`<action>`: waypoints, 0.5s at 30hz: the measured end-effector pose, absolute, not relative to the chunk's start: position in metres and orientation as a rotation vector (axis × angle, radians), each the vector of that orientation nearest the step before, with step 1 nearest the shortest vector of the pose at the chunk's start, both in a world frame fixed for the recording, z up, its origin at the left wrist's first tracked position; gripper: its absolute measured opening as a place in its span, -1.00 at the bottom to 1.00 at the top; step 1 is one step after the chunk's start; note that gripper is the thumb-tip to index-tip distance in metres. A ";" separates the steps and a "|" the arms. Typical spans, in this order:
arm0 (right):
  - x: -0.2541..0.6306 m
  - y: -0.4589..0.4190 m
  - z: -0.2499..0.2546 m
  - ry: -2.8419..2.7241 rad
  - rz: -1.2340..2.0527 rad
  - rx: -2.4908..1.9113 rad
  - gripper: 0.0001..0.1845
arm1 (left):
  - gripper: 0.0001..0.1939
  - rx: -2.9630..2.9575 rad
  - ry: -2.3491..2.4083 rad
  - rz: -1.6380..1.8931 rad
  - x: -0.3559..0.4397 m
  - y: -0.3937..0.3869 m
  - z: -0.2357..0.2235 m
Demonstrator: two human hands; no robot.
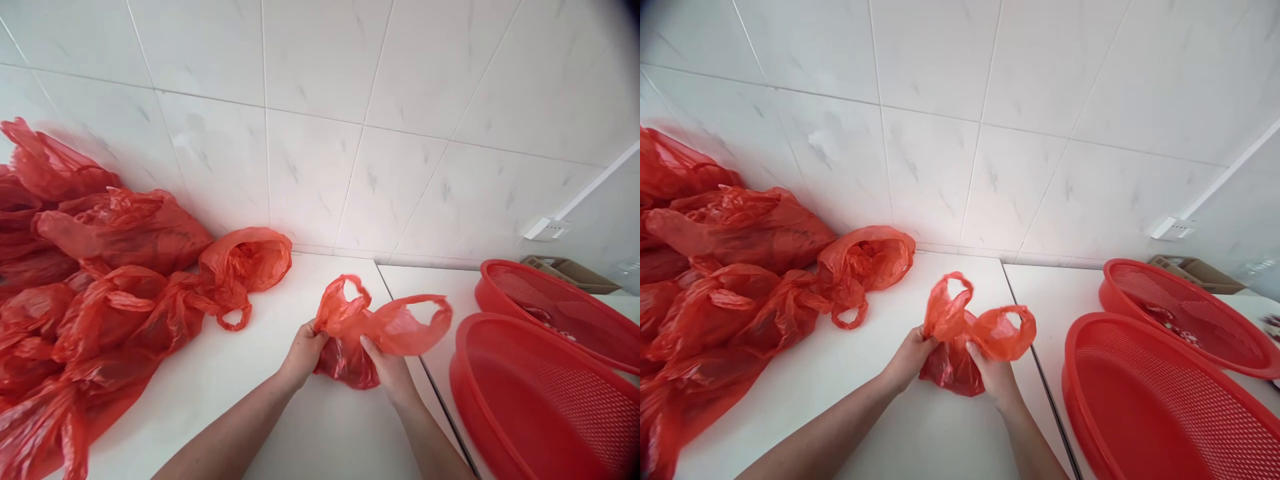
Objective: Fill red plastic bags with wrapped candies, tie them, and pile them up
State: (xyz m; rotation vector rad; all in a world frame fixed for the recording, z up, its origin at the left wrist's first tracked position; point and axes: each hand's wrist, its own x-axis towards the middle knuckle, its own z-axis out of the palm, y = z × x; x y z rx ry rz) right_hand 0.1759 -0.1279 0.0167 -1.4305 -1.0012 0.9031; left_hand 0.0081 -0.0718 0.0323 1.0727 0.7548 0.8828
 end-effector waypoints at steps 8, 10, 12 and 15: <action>0.144 -0.099 0.019 -0.917 0.788 -1.367 -0.54 | -0.79 0.899 0.784 1.096 0.029 -0.052 0.017; 0.145 -0.102 0.021 -0.953 0.950 -1.270 -0.55 | -0.79 0.887 0.778 1.083 0.027 -0.050 0.012; 0.151 -0.103 0.029 -1.006 1.084 -1.115 -0.50 | -0.79 0.876 0.758 1.061 0.021 -0.048 0.011; 0.163 -0.099 0.045 -1.008 1.175 -0.934 -0.35 | -0.81 0.889 0.686 1.021 0.006 -0.045 0.022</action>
